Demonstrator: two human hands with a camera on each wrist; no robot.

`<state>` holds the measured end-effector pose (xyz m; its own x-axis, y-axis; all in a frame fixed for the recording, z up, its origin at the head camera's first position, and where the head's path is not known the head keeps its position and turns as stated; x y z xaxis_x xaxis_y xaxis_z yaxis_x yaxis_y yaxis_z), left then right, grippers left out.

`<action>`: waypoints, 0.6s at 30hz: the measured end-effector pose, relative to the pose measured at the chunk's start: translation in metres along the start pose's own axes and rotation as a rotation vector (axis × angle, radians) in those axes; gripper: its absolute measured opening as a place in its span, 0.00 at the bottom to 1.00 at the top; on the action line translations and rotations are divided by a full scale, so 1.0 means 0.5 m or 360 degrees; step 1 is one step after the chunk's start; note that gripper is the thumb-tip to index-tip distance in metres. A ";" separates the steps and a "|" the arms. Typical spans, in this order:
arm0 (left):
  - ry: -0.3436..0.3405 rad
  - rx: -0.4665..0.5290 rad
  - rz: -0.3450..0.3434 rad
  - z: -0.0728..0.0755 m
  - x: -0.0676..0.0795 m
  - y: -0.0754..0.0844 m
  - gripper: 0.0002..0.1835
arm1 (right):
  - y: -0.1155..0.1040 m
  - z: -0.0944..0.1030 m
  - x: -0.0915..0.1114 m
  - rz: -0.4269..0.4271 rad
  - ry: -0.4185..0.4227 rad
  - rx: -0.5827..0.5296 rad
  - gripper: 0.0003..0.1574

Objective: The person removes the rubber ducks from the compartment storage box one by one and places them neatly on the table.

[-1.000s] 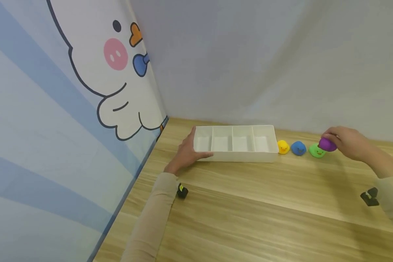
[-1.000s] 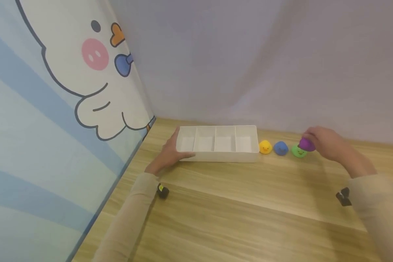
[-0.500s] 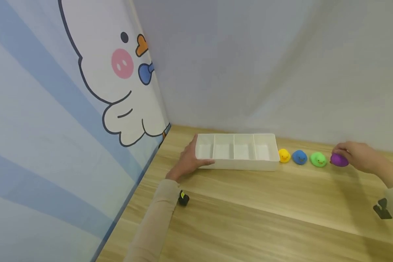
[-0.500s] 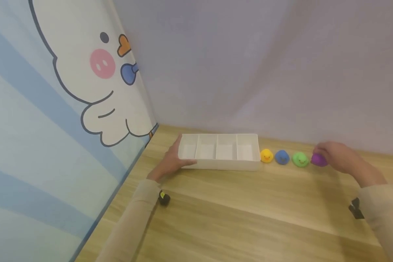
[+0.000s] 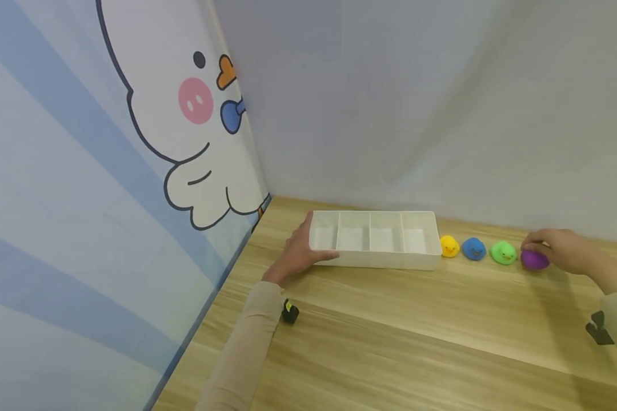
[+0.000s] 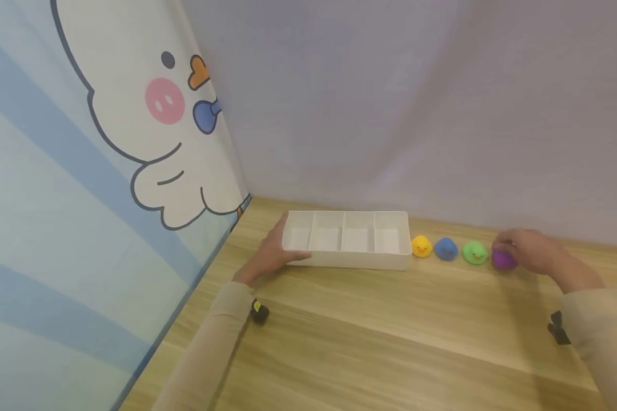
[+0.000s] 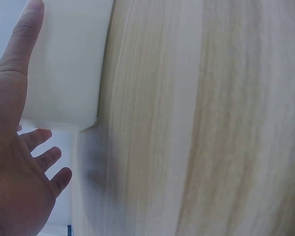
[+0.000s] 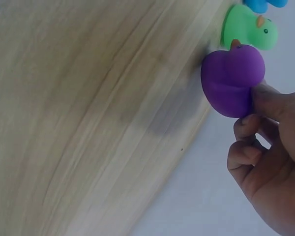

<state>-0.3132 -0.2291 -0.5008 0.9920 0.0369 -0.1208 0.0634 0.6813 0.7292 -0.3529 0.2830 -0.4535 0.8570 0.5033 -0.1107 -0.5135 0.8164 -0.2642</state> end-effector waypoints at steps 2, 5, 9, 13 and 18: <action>0.0002 -0.0001 0.0005 -0.003 0.001 -0.001 0.72 | 0.005 -0.002 0.003 -0.0011 0.0003 -0.0004 0.09; 0.0001 -0.0003 0.0011 -0.007 0.003 -0.001 0.72 | 0.013 -0.004 0.009 -0.0041 -0.0006 0.0004 0.10; -0.0008 -0.0006 0.0016 -0.011 0.003 -0.001 0.72 | 0.021 -0.004 0.013 -0.0056 0.0010 0.0026 0.11; -0.0009 -0.0013 0.0021 -0.011 0.001 -0.001 0.72 | 0.022 0.005 0.012 -0.0044 0.0081 0.0008 0.13; -0.0023 -0.0048 0.0036 -0.004 -0.002 -0.002 0.72 | 0.014 0.015 0.003 -0.0028 0.0151 -0.0021 0.16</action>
Point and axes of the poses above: each hand's wrist, its own x-axis away from the middle knuckle, its own z-axis out of the back of the hand, y = z × x, the point moved 7 cm from there along -x, towards the middle knuckle, and after that the axes turned 11 degrees about y, right-handed, at the moved point
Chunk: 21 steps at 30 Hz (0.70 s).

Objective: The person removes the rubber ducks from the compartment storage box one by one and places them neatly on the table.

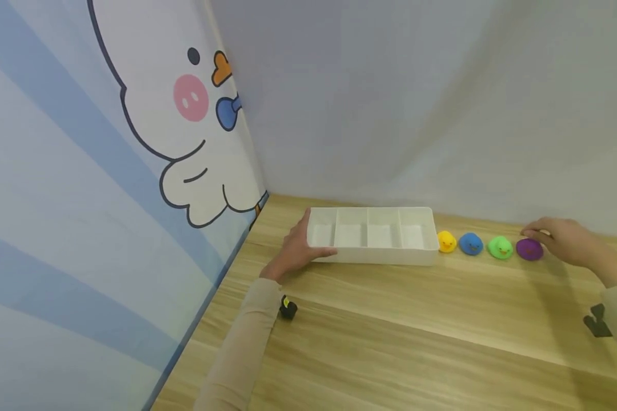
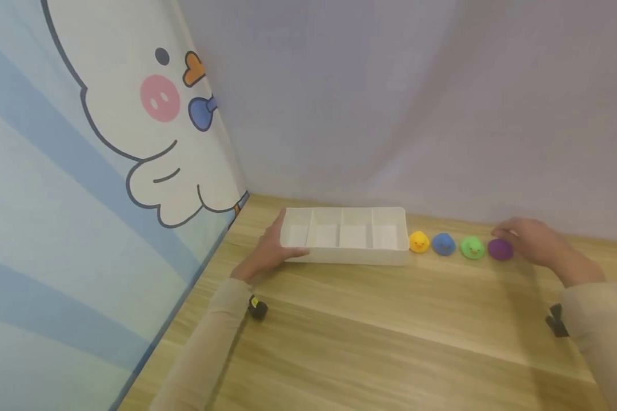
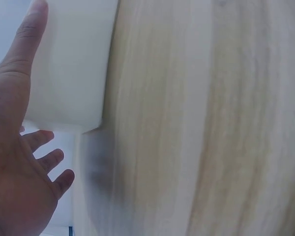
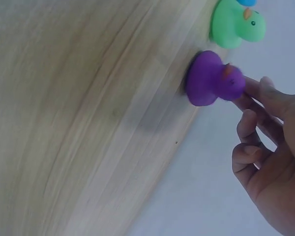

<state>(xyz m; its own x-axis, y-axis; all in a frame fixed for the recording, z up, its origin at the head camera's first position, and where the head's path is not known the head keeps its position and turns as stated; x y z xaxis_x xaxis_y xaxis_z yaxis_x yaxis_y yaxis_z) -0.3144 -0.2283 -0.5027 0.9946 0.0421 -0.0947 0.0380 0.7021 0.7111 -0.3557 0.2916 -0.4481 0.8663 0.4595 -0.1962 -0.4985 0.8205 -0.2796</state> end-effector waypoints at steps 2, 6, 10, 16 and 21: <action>-0.0017 -0.0017 0.0008 0.004 -0.001 -0.001 0.71 | -0.006 0.004 -0.002 -0.0004 0.0018 -0.0021 0.17; -0.0051 -0.0049 0.0025 0.015 0.003 -0.003 0.71 | -0.022 0.012 -0.003 -0.0045 0.0027 -0.0067 0.21; -0.0040 -0.0086 0.0005 0.028 0.002 0.003 0.69 | -0.040 0.022 0.000 -0.0065 0.0076 -0.0083 0.24; 0.0066 -0.0173 -0.0129 0.061 -0.014 0.039 0.59 | -0.069 0.035 -0.005 -0.0058 0.0167 -0.0072 0.24; 0.0139 -0.0291 -0.0310 0.078 -0.016 0.097 0.46 | -0.100 0.028 -0.018 -0.0138 0.0130 -0.0042 0.29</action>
<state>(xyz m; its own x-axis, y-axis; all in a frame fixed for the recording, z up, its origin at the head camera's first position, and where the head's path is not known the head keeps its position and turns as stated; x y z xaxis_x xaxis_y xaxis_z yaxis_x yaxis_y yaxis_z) -0.3168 -0.2221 -0.4403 0.9580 -0.0507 -0.2824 0.2015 0.8193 0.5368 -0.3381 0.2511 -0.4194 0.9013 0.3567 -0.2459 -0.4233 0.8462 -0.3236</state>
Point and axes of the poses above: each hand's wrist, its own x-axis away from the middle knuckle, its own z-axis out of the back of the hand, y = z × x, the point moved 7 cm from there along -x, towards the middle knuckle, and after that the axes turned 11 degrees about y, right-handed, at the moved point
